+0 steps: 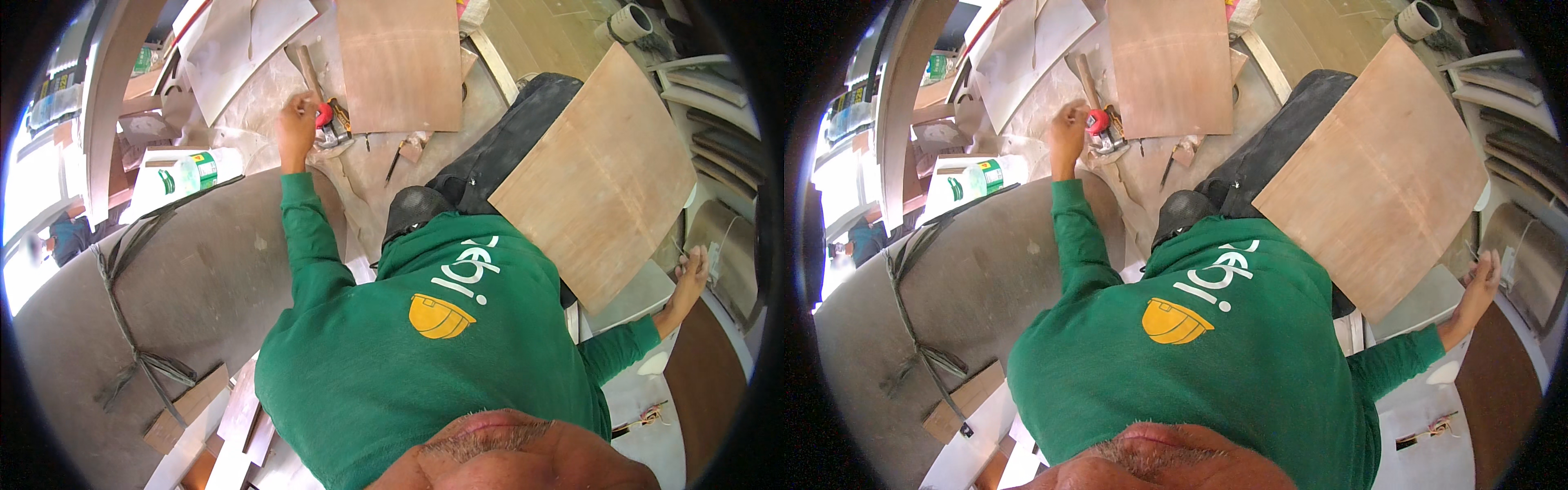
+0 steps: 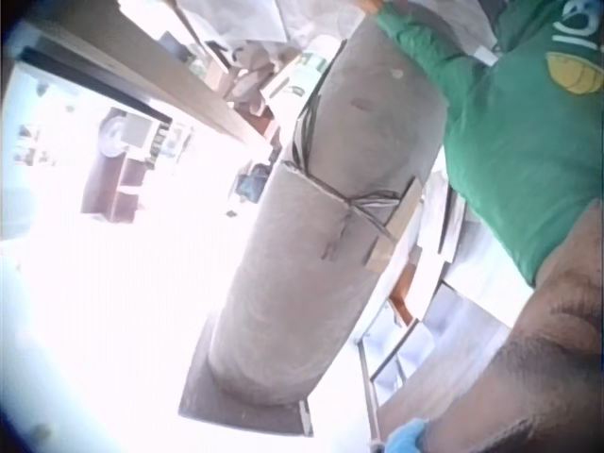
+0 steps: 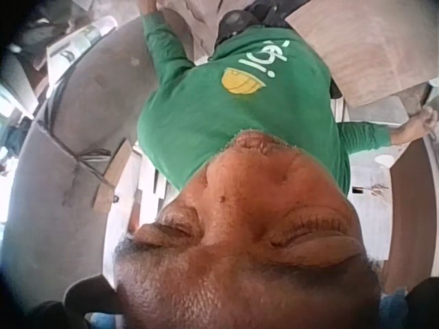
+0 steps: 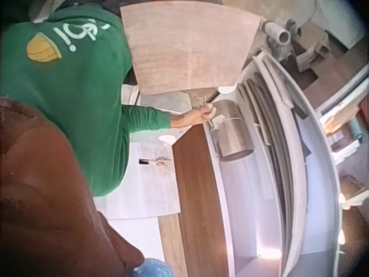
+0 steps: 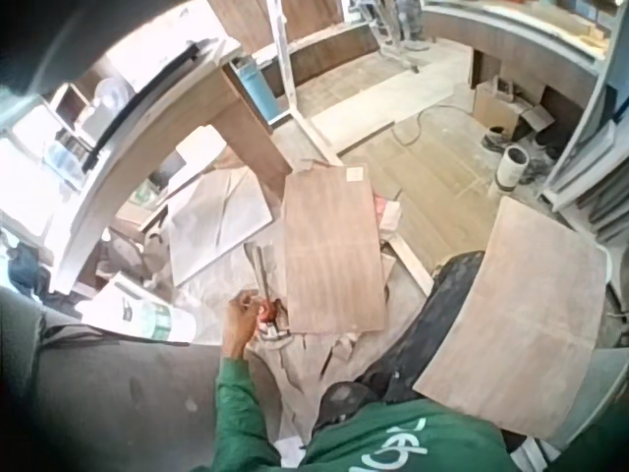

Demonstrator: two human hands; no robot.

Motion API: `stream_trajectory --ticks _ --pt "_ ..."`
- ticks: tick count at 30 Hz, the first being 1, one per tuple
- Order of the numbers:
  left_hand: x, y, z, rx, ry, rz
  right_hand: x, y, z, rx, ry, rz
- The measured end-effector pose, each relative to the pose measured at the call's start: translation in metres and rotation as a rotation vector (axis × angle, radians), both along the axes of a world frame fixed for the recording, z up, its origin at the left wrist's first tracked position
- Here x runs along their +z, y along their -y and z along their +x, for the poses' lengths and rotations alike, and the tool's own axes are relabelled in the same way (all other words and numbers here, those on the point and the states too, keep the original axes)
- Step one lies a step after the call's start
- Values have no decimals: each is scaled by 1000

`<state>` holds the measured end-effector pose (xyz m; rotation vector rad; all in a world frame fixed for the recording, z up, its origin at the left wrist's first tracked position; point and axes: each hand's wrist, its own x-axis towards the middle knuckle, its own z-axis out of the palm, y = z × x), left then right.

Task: The person kneels on the floor and uses a tape measure and pencil to measure and mark lines on rectangular wooden boards. They handle the boards, measure dimensions, and mark cut lines.

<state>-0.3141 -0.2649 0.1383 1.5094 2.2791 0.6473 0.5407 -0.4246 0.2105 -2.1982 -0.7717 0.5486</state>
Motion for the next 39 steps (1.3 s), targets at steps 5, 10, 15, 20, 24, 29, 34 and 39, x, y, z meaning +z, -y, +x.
stream_trajectory --ticks 5,10,15,20,24,29,34,39 --pt "-33 46 15 -140 132 -627 34 -57 -63 143 44 23" --pt "-82 107 67 -214 195 -516 13 -66 -59 213 68 -38" --pt "-116 145 98 -292 93 -292 13 -64 -89 281 87 -8" --pt "-158 197 33 -475 -121 -511 15 -65 -144 318 68 84" --pt "-28 151 89 -237 427 -572 2 -52 -229 512 -69 109" --pt "78 90 207 -687 781 -201 36 -59 -351 976 -731 7" --pt "79 76 246 -894 895 -286 29 -60 -369 950 -863 -14" --pt "17 37 127 -671 157 126 3 -38 -317 541 -724 153"
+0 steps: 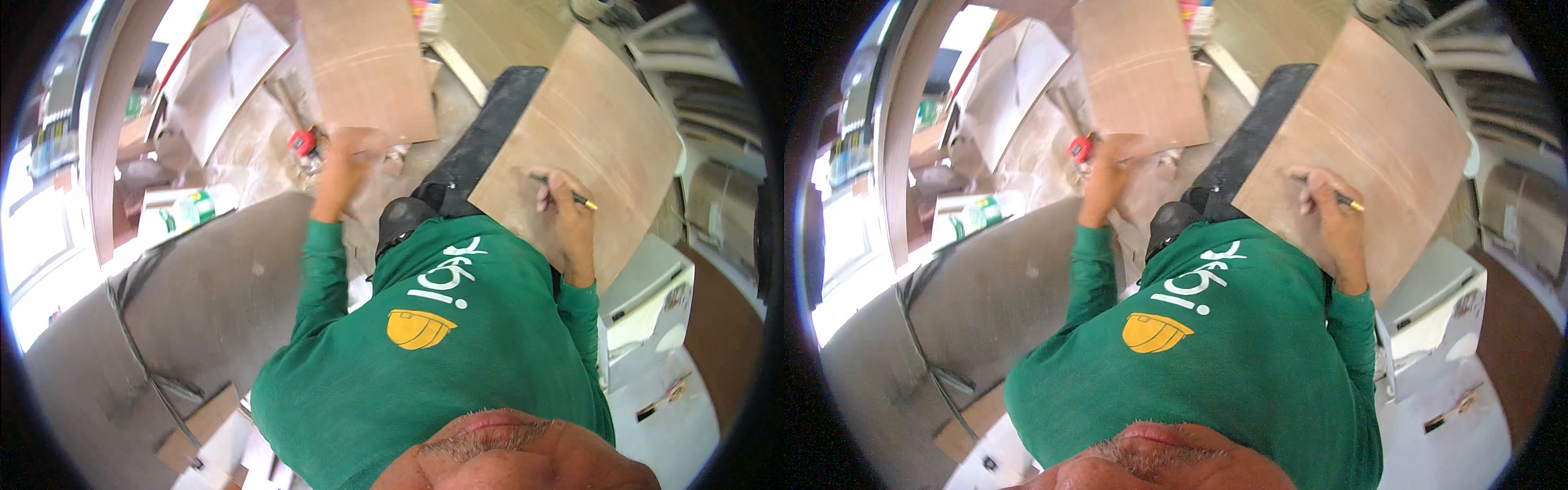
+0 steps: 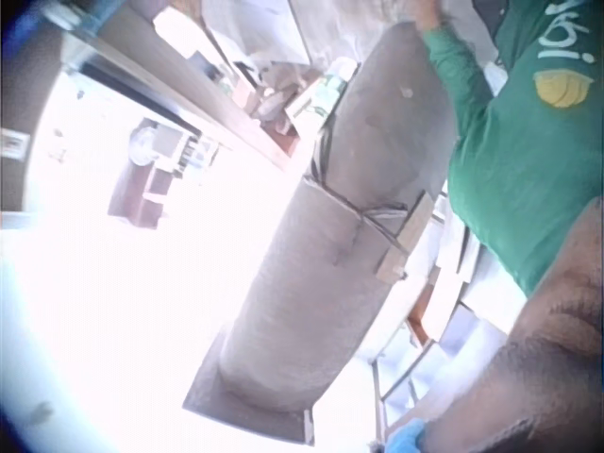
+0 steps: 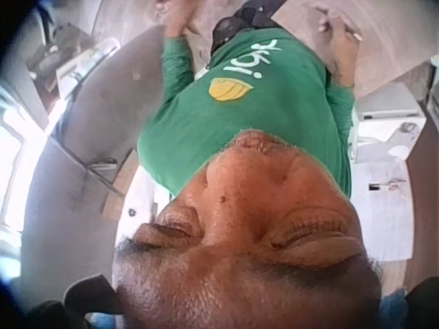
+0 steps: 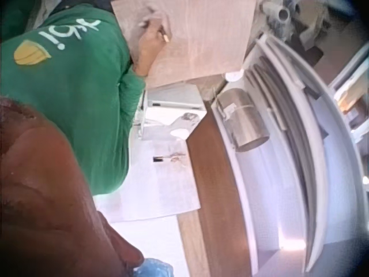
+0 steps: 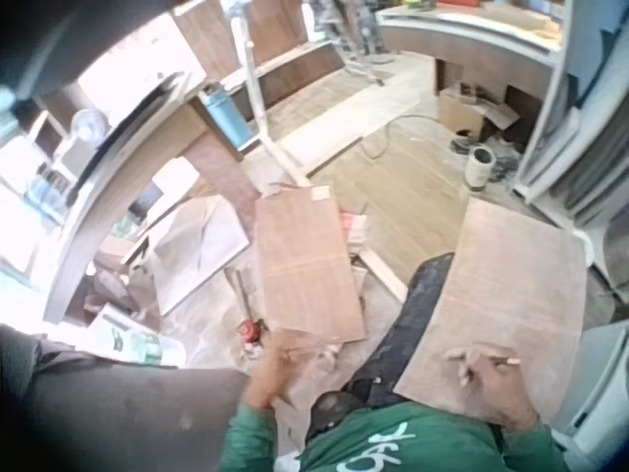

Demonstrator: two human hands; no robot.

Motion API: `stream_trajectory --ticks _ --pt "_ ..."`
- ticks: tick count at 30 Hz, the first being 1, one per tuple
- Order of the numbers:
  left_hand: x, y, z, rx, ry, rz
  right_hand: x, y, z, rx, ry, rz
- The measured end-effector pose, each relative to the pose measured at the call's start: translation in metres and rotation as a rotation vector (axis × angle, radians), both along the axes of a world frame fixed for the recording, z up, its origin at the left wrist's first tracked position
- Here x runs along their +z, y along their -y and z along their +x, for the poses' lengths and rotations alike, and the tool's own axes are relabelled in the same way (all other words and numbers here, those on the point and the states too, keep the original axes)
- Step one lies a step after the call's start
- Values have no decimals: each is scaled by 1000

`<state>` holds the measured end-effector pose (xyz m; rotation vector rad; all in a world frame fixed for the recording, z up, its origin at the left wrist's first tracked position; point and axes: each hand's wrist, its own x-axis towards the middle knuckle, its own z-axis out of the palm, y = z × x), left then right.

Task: The person kneels on the floor and uses a tape measure and pencil to measure and mark lines on rectangular wooden boards. They handle the boards, measure dimensions, and mark cut lines.

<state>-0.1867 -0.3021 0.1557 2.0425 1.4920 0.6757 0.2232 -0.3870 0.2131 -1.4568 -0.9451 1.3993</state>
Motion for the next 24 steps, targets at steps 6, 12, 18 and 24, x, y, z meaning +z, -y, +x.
stream_trajectory --ticks 6,12,18,24 --pt "-92 -11 -193 281 -413 -274 8 5 77 -238 69 50" --pt "-92 -39 -168 302 -486 -320 13 29 91 -333 83 80" --pt "-77 -30 -172 749 59 -230 7 41 102 -438 76 99" --pt "7 -15 -96 591 690 -300 8 33 88 -383 5 73"
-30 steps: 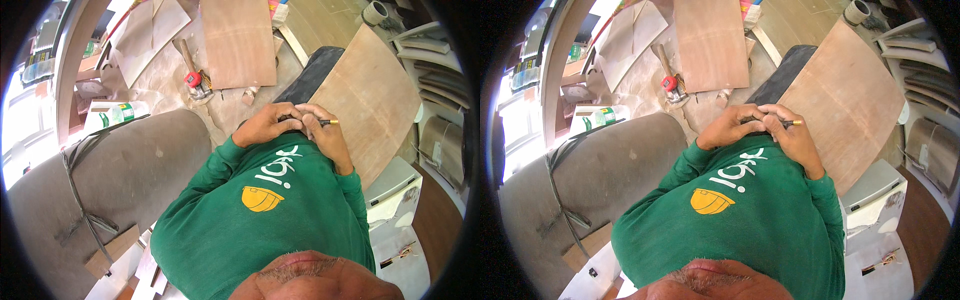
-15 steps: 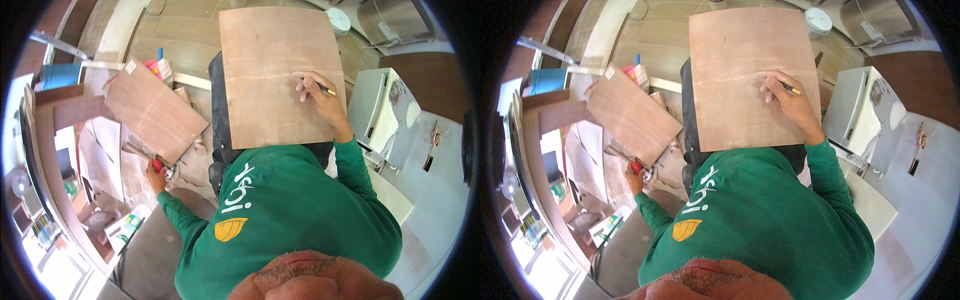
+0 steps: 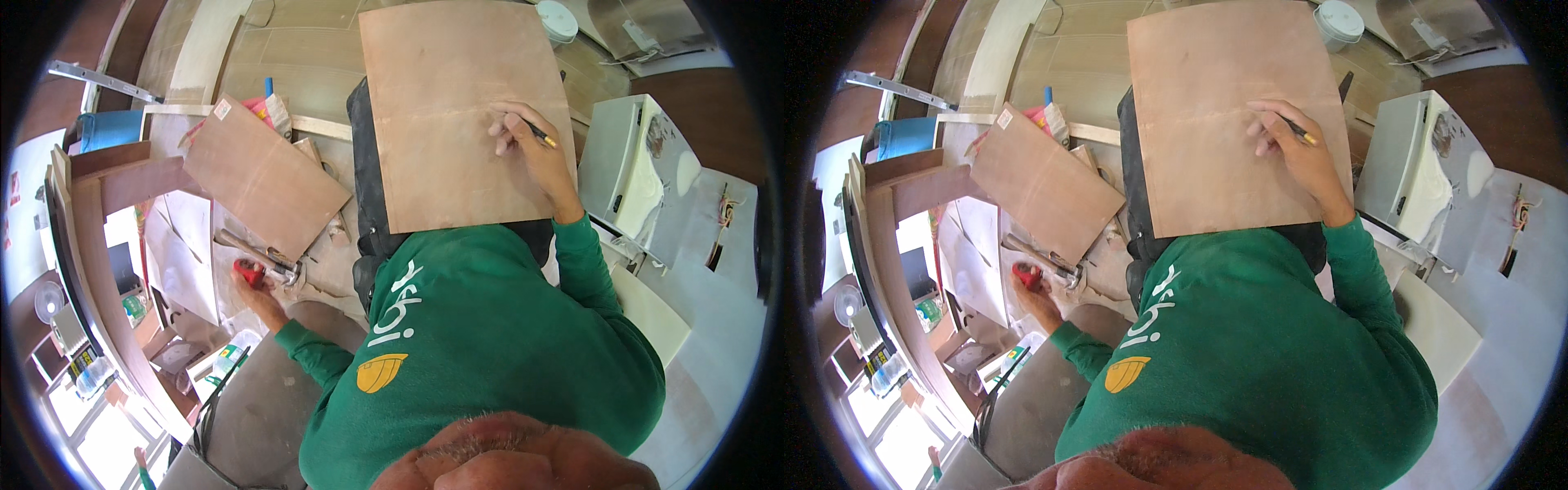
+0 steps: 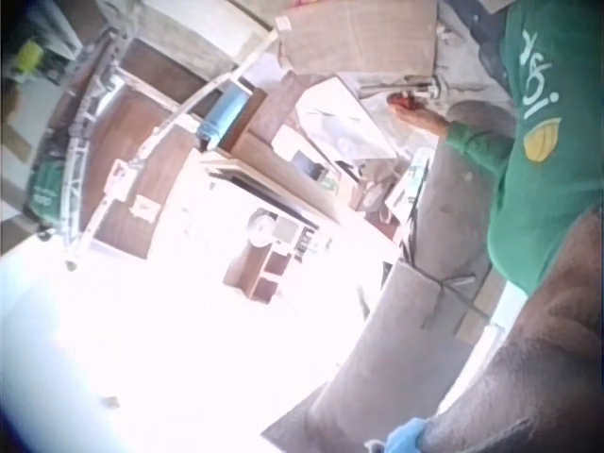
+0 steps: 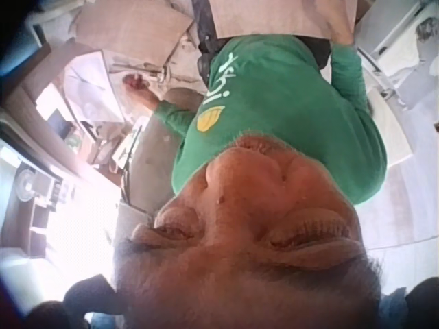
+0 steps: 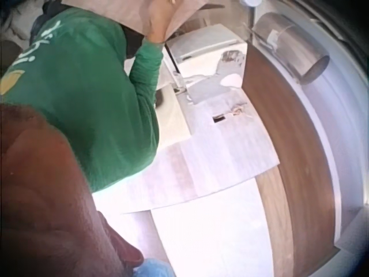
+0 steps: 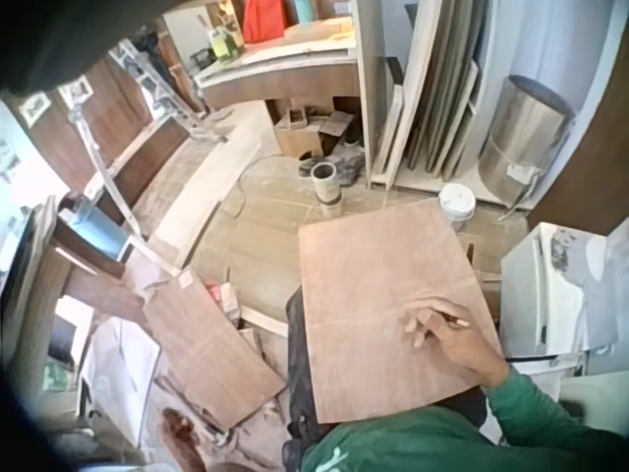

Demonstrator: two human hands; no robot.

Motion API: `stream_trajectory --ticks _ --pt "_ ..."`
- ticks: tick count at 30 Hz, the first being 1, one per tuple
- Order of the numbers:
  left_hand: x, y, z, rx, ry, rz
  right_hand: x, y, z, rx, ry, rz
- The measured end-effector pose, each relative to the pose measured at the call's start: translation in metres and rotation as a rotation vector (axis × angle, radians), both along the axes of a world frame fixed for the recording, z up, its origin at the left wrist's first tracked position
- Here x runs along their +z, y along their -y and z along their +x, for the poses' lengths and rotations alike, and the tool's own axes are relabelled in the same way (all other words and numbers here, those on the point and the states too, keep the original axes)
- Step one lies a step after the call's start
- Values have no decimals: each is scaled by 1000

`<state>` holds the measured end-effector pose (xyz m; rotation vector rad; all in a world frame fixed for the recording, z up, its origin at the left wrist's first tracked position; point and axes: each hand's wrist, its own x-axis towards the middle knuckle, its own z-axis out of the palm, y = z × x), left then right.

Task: The person kneels on the floor and uses a tape measure and pencil to measure and mark lines on rectangular wooden boards. They handle the boards, measure dimensions, and mark cut lines.

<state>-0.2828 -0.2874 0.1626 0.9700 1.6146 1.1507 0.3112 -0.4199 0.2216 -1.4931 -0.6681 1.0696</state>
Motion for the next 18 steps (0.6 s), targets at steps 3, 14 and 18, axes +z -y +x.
stream_trajectory --ticks 3,14,18 --pt "19 4 97 -207 273 61 2 -11 -26 139 -15 12" --pt "55 55 293 -781 692 16 11 2 -100 307 212 296" --pt "64 59 289 -1176 151 -55 1 22 -85 475 15 180"
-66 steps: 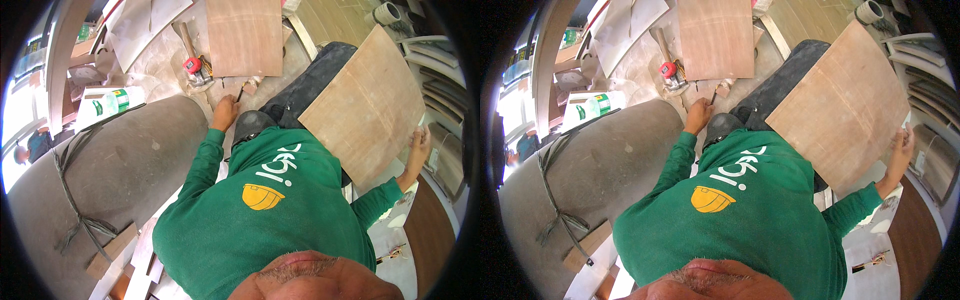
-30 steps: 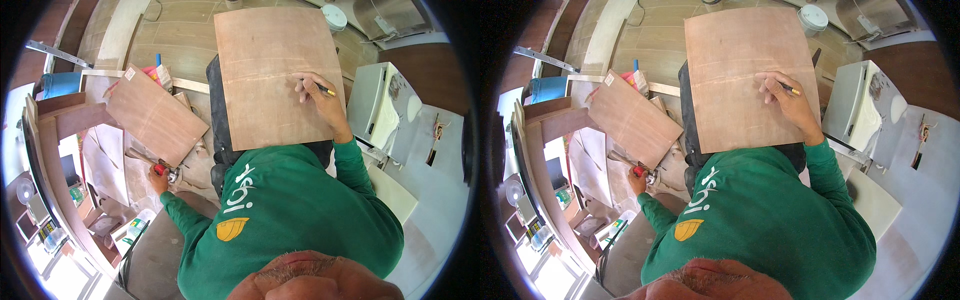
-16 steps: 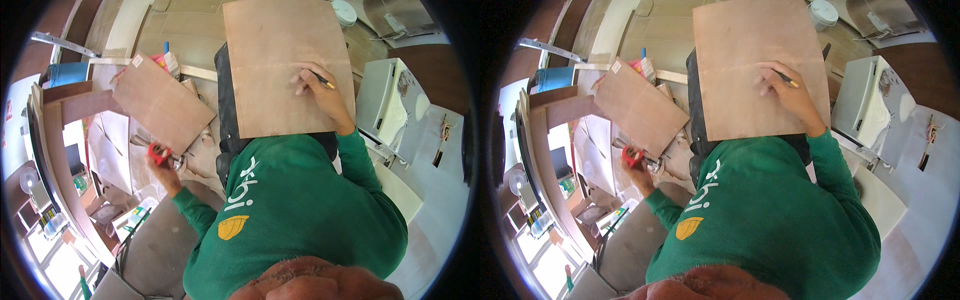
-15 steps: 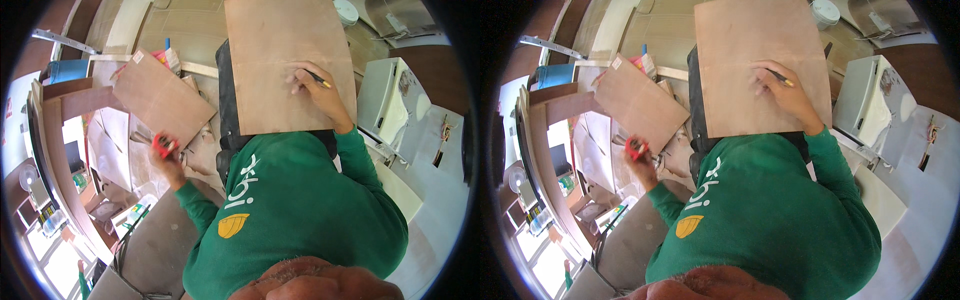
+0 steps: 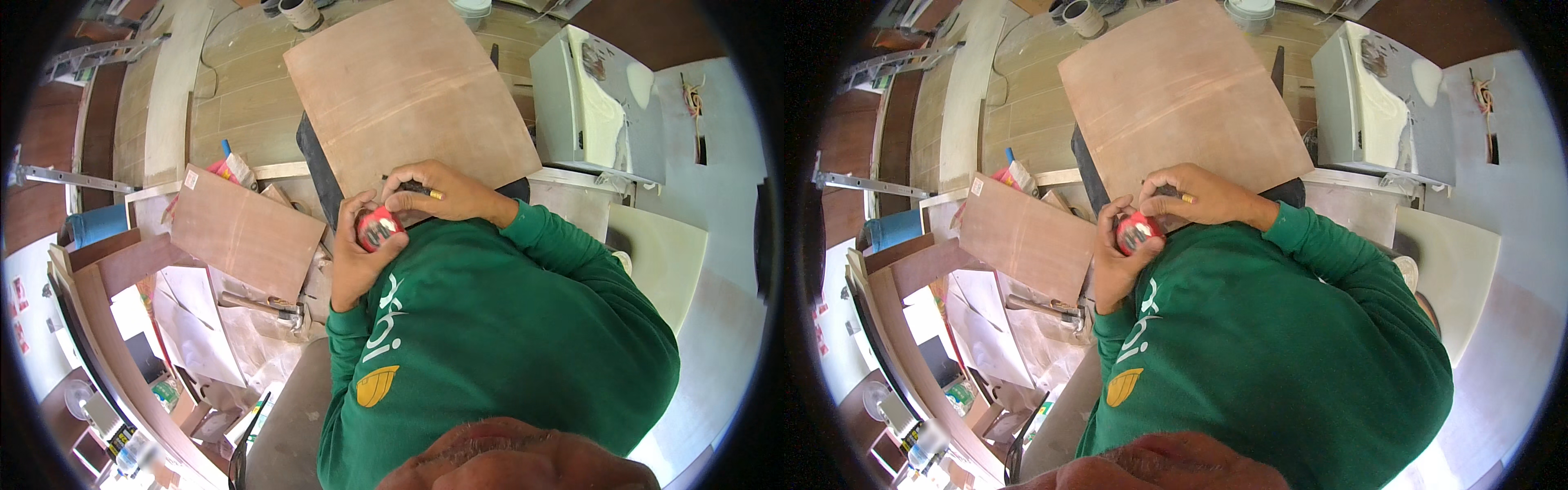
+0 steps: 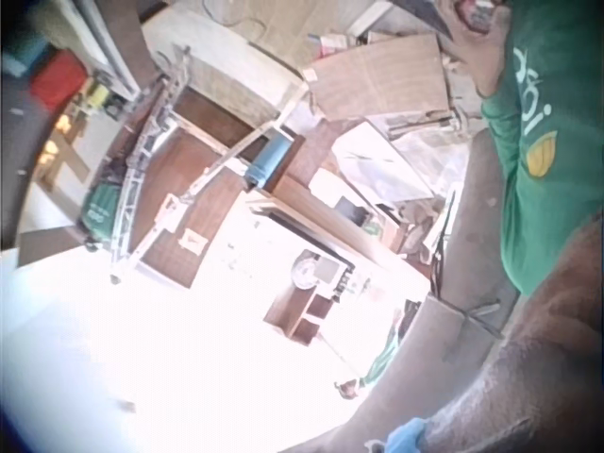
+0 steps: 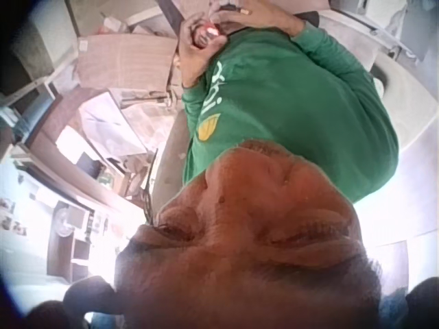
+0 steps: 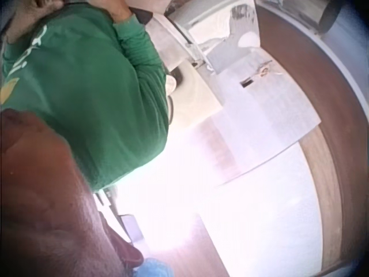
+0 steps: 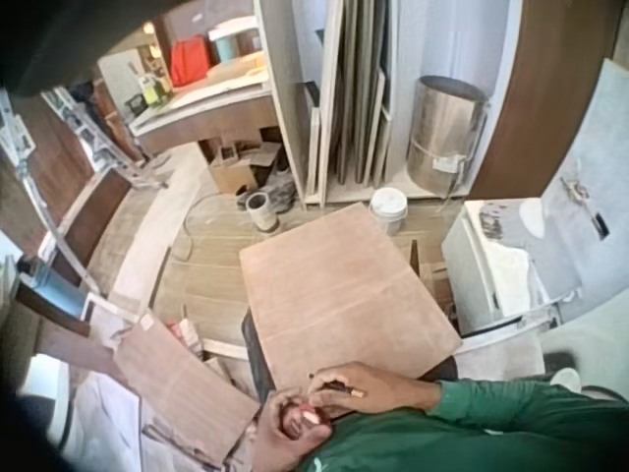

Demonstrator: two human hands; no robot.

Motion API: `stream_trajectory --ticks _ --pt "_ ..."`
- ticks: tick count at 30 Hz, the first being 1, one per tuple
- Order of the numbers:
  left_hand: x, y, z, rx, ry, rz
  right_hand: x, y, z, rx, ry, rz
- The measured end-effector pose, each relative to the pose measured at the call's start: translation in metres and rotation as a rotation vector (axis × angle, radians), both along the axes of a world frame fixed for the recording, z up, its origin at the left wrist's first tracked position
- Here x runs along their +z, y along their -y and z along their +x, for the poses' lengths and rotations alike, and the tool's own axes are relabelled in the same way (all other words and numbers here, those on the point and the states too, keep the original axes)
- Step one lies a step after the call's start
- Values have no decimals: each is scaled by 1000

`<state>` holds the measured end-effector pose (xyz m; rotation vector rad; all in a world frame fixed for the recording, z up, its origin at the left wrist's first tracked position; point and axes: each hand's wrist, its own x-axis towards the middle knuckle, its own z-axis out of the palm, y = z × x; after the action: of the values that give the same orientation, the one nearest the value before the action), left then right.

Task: The person kneels on the floor and uses a tape measure and pencil to measure and mark lines on rectangular wooden boards. They handle the boards, measure dimensions, and mark cut lines.

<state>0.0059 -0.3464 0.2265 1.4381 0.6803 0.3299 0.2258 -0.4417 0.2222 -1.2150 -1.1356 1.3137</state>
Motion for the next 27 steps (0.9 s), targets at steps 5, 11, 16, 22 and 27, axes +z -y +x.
stream_trajectory --ticks 5,11,16,22,27 --pt "3 17 10 17 -93 583 5 10 -3 -35 -58 -41" --pt "-4 24 8 -13 -134 779 23 7 -14 -21 215 78" --pt "4 26 3 0 -193 662 31 4 -15 -7 201 -13" --pt "-9 16 -29 -33 -115 -4 32 1 9 7 172 -34" --pt "-17 -11 -64 -337 59 -356 19 12 -16 121 97 -34"
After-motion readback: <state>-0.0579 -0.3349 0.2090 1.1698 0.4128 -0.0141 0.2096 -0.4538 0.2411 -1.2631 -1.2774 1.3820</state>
